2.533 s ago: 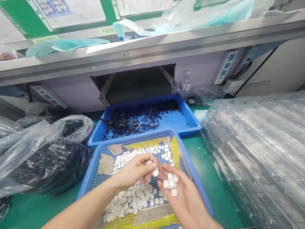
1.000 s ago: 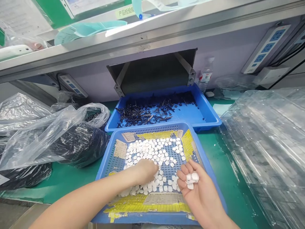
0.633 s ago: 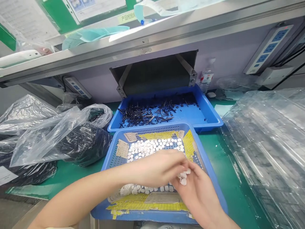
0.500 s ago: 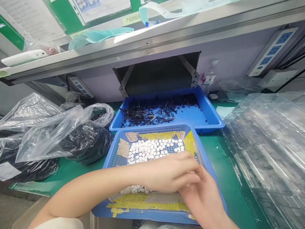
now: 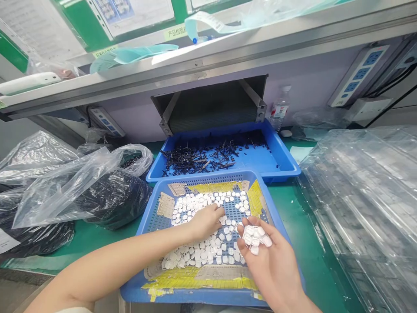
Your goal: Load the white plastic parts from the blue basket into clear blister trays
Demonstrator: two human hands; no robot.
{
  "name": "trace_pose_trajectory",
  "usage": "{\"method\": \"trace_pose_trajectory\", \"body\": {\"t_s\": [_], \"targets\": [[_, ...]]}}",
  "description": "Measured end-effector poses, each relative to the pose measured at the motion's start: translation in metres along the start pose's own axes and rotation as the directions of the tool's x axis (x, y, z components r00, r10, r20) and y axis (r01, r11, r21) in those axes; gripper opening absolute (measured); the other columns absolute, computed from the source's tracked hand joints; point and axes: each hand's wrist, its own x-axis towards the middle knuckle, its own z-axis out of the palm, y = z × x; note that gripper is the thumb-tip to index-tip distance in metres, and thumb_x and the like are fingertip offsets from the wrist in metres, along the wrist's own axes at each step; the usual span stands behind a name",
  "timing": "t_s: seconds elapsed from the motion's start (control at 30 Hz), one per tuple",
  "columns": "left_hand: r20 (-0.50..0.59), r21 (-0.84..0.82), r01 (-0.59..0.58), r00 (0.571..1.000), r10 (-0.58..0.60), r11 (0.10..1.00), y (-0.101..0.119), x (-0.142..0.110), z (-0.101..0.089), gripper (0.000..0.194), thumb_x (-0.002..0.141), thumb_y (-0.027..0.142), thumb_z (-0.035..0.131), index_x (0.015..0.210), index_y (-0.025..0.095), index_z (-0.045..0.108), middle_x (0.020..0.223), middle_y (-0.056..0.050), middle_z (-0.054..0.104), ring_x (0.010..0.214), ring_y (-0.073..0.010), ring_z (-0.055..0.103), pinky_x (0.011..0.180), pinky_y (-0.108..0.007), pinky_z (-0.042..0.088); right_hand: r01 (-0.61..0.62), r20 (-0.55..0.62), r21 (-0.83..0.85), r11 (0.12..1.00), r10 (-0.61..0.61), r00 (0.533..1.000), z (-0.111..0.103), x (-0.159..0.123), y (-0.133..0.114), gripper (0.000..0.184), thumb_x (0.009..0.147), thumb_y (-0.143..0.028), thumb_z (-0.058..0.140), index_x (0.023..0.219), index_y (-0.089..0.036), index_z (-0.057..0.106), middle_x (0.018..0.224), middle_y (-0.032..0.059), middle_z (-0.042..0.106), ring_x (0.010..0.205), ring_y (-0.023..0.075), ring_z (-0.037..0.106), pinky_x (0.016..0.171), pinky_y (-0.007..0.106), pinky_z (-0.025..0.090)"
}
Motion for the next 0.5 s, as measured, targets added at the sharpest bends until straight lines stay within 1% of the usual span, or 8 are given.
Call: {"method": "trace_pose_trajectory", "body": {"t_s": [0.1, 0.13, 0.2, 0.27, 0.3, 0.4, 0.5], "targets": [[-0.001, -0.12, -0.003, 1.0, 0.003, 0.993, -0.002, 0.001, -0.006, 0.021, 0.07, 0.004, 0.043, 0.085, 0.015, 0.054, 0.086, -0.006, 0.055, 0.085, -0.0216, 0.052, 0.076, -0.033, 0.041, 0.004, 0.012, 0.004, 1.0, -0.005, 1.0, -0.001, 0.0, 0.0, 0.01, 0.074, -0.015, 0.052, 0.068, -0.011, 0.06, 0.071, 0.0055, 0.06, 0.064, 0.016, 0.057, 0.047, 0.023, 0.045], [0.004, -0.175, 0.009, 1.0, -0.008, 0.985, -0.004, 0.001, -0.01, 0.02, 0.07, 0.004, 0.042, 0.08, 0.015, 0.054, 0.081, -0.005, 0.056, 0.081, -0.02, 0.054, 0.075, -0.032, 0.042, 0.006, 0.023, 0.005, 1.0, -0.006, 1.0, -0.002, 0.0, 0.0, 0.01, 0.074, -0.016, 0.053, 0.069, -0.011, 0.06, 0.072, 0.0052, 0.06, 0.064, 0.016, 0.057, 0.047, 0.023, 0.045], [0.047, -0.307, 0.048, 0.998, -0.035, 0.951, -0.006, -0.002, -0.021, 0.015, 0.071, 0.007, 0.042, 0.075, 0.015, 0.054, 0.068, -0.002, 0.056, 0.066, -0.0161, 0.056, 0.065, -0.028, 0.044, 0.002, 0.032, 0.004, 1.0, -0.002, 0.999, -0.003, 0.001, 0.001, 0.009, 0.073, -0.016, 0.054, 0.069, -0.012, 0.061, 0.072, 0.0046, 0.06, 0.064, 0.0156, 0.057, 0.047, 0.023, 0.046], [0.11, -0.448, 0.089, 0.993, -0.044, 0.89, -0.009, -0.005, -0.032, 0.01, 0.075, 0.016, 0.044, 0.076, 0.015, 0.053, 0.061, 0.0, 0.055, 0.054, -0.0128, 0.055, 0.055, -0.024, 0.045, -0.001, 0.026, -0.007, 1.0, 0.001, 1.0, -0.004, 0.002, 0.001, 0.008, 0.073, -0.016, 0.055, 0.07, -0.012, 0.061, 0.073, 0.0043, 0.06, 0.065, 0.0153, 0.057, 0.048, 0.023, 0.046], [0.134, -0.509, 0.104, 0.99, -0.04, 0.854, -0.01, -0.008, -0.037, 0.01, 0.076, 0.021, 0.044, 0.078, 0.015, 0.053, 0.061, 0.001, 0.055, 0.052, -0.0119, 0.055, 0.052, -0.023, 0.045, -0.002, 0.016, -0.017, 1.0, 0.002, 1.0, -0.004, 0.002, 0.002, 0.007, 0.072, -0.016, 0.056, 0.07, -0.012, 0.061, 0.074, 0.0045, 0.06, 0.066, 0.0154, 0.057, 0.049, 0.023, 0.047], [0.15, -0.658, 0.111, 0.988, -0.015, 0.745, -0.007, -0.015, -0.049, 0.016, 0.077, 0.029, 0.046, 0.081, 0.015, 0.052, 0.065, 0.0, 0.057, 0.056, -0.0104, 0.055, 0.055, -0.022, 0.046, 0.0, 0.013, -0.047, 0.999, 0.0, 1.0, -0.005, 0.004, 0.004, 0.006, 0.072, -0.016, 0.058, 0.074, -0.012, 0.061, 0.078, 0.0056, 0.061, 0.07, 0.0167, 0.058, 0.052, 0.024, 0.048], [0.149, -0.799, 0.106, 0.989, 0.025, 0.592, 0.008, -0.023, -0.061, 0.018, 0.073, 0.031, 0.054, 0.079, 0.014, 0.054, 0.063, 0.0, 0.056, 0.053, -0.0089, 0.053, 0.053, -0.022, 0.044, -0.023, 0.054, -0.074, 0.997, 0.027, 0.998, -0.006, 0.005, 0.007, 0.008, 0.072, -0.015, 0.057, 0.078, -0.011, 0.061, 0.081, 0.0073, 0.061, 0.074, 0.0183, 0.059, 0.056, 0.026, 0.05]]}}
